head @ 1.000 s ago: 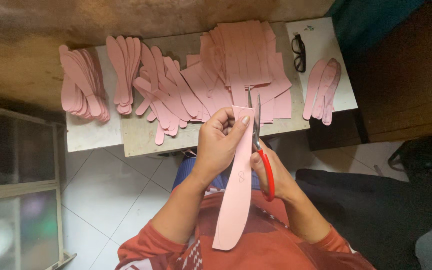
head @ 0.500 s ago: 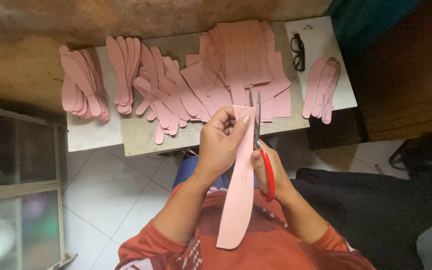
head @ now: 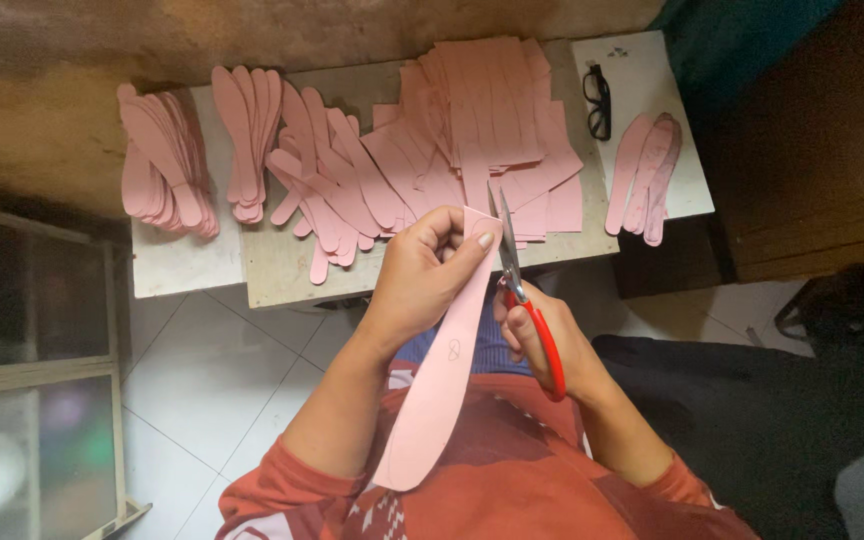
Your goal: The person uses red-handled scissors to cut elongated pink shapes from sheets of pink material. They follow pencil outlines on the material, rotate the sheets to adjust the cutting angle, and place finished pieces on a table. The task is performed continuously from a first-person perspective.
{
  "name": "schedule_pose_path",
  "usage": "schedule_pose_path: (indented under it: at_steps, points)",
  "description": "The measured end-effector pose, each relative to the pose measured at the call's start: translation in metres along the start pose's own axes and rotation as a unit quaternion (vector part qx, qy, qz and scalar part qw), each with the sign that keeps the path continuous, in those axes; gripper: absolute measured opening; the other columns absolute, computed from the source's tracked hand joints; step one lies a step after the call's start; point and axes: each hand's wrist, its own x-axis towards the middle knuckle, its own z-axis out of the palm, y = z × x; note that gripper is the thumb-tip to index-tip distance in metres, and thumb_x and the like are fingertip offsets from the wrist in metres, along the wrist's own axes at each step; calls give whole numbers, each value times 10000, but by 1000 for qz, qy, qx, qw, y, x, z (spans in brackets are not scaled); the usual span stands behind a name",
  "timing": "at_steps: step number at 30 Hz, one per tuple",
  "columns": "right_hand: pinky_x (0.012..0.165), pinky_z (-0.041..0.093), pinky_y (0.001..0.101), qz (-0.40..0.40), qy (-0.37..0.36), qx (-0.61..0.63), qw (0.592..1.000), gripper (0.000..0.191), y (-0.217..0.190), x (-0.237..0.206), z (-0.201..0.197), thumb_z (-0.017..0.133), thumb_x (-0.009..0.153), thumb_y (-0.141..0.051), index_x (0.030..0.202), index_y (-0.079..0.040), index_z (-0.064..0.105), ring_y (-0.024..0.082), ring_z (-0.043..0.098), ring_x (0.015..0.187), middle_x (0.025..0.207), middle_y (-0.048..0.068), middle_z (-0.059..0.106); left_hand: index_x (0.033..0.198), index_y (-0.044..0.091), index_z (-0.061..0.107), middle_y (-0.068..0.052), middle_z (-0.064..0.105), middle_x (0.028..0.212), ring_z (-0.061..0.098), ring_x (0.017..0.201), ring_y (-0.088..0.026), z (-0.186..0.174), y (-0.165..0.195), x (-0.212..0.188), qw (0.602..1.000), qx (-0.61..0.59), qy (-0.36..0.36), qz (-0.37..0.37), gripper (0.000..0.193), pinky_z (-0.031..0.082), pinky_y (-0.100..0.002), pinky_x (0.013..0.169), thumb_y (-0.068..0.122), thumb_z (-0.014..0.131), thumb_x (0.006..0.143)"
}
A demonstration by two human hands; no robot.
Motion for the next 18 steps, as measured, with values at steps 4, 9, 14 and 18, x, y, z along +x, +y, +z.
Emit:
schedule_pose_path:
  at_steps: [4,9,14,18]
  points:
    - [653,457,270,-63,-7,-9,998,796,-6,2,-1,331,997,-750,1197,-5,526,113,488,722,803,22,520,1012,14,691,47,660,774,554,644,11,2,5,-6,997,64,-23,-24,158,461,-182,559,165,690,966]
    - [636,415,274,-66,-6,-25,997,861,-6,-1,-3,302,956,-790,1291,-22,498,116,430,698,796,19,496,1064,33,712,62,672,791,538,659,18,4,7,-9,994,101,-28,-24,187,470,-179,583,177,696,946]
    - [608,427,264,-33,-25,32,999,756,0,-7,-4,365,968,-760,1124,-38,520,108,421,697,808,3,451,1070,23,722,68,658,803,516,667,12,0,7,-8,995,80,-55,-33,207,452,-172,596,196,703,957]
    - [575,406,256,-3,-39,29,999,688,-3,-15,-8,400,974,-727,1040,-51,511,101,406,663,763,-13,430,1063,23,740,86,642,802,502,688,21,-6,12,-8,991,110,-73,-38,215,455,-164,611,201,722,944]
